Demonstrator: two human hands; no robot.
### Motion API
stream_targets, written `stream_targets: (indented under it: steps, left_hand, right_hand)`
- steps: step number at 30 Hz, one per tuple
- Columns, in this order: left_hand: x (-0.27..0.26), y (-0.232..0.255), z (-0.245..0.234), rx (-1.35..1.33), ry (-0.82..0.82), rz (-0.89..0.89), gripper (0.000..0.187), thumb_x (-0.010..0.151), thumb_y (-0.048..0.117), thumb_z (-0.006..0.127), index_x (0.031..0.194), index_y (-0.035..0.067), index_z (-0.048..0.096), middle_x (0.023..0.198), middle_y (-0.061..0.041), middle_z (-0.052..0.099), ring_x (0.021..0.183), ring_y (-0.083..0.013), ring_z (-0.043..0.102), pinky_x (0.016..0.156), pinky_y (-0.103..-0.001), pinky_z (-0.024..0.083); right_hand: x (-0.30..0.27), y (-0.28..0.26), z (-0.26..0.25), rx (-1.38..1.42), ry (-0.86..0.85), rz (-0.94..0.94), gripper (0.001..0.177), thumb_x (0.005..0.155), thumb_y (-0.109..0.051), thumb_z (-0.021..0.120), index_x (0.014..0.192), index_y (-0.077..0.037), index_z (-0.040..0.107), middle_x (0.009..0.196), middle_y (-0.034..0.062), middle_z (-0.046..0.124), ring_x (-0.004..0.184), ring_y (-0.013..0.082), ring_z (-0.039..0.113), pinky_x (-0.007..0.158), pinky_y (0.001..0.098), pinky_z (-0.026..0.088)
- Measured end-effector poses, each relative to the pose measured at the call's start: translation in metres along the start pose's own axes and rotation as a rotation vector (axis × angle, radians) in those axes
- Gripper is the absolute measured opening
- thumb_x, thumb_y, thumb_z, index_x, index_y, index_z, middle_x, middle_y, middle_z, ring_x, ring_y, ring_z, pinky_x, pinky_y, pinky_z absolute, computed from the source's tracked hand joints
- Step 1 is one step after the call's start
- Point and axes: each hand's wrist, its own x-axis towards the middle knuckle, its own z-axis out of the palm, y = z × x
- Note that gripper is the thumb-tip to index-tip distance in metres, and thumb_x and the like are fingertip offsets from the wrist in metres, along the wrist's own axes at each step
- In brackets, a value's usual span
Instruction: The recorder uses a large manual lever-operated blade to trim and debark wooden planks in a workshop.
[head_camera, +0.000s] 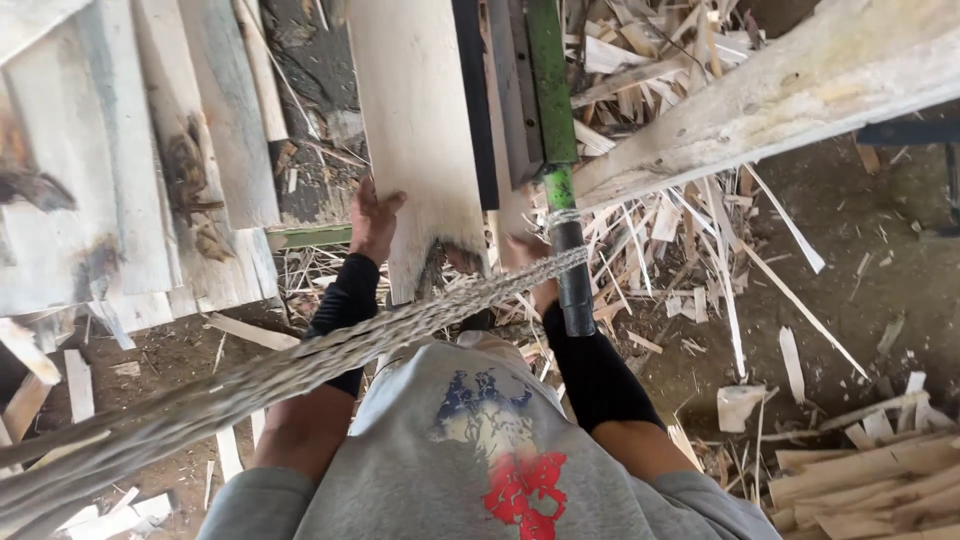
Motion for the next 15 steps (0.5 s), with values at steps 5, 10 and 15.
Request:
stream_targets:
  steps: [5, 10, 15]
  left_hand:
    - [0.0, 0.028, 0.005, 0.315, 0.093, -0.076, 0.038, 0.093, 0.0, 0.071, 0.129, -0.002, 0.059, 0.119, -0.015, 0.074, 0.104, -0.0226, 0.069, 0.091, -0.034, 0.056]
    - [-0.019, 0.074, 0.03, 0.733, 0.208, -0.096, 0.082, 0.087, 0.014, 0.075, 0.156, 0.009, 0.032, 0.142, -0.023, 0.058, 0.124, -0.0357, 0.061, 0.107, -0.046, 0.05]
    - [-0.012, 0.028, 0.071, 1.414, 0.035, 0.121, 0.09, 0.1, 0.058, 0.054, 0.166, 0.014, 0.012, 0.171, -0.02, 0.012, 0.157, -0.0422, 0.01, 0.123, -0.065, 0.006]
  right_hand:
    - [-0.045, -0.004, -0.054, -0.245, 0.195, -0.229, 0.036, 0.099, -0.028, 0.072, 0.114, 0.005, 0.069, 0.089, 0.0153, 0.071, 0.07, 0.0222, 0.064, 0.057, 0.0331, 0.052]
    - [-0.105, 0.004, -0.103, -0.459, 0.403, -0.483, 0.032, 0.094, -0.02, 0.07, 0.117, 0.002, 0.07, 0.089, 0.0117, 0.074, 0.07, 0.0176, 0.065, 0.057, 0.0314, 0.055]
    - [-0.19, -0.104, -0.045, -0.719, 0.77, -0.328, 0.029, 0.096, -0.027, 0.07, 0.112, -0.002, 0.072, 0.094, 0.0117, 0.076, 0.065, 0.0115, 0.071, 0.049, 0.0281, 0.058]
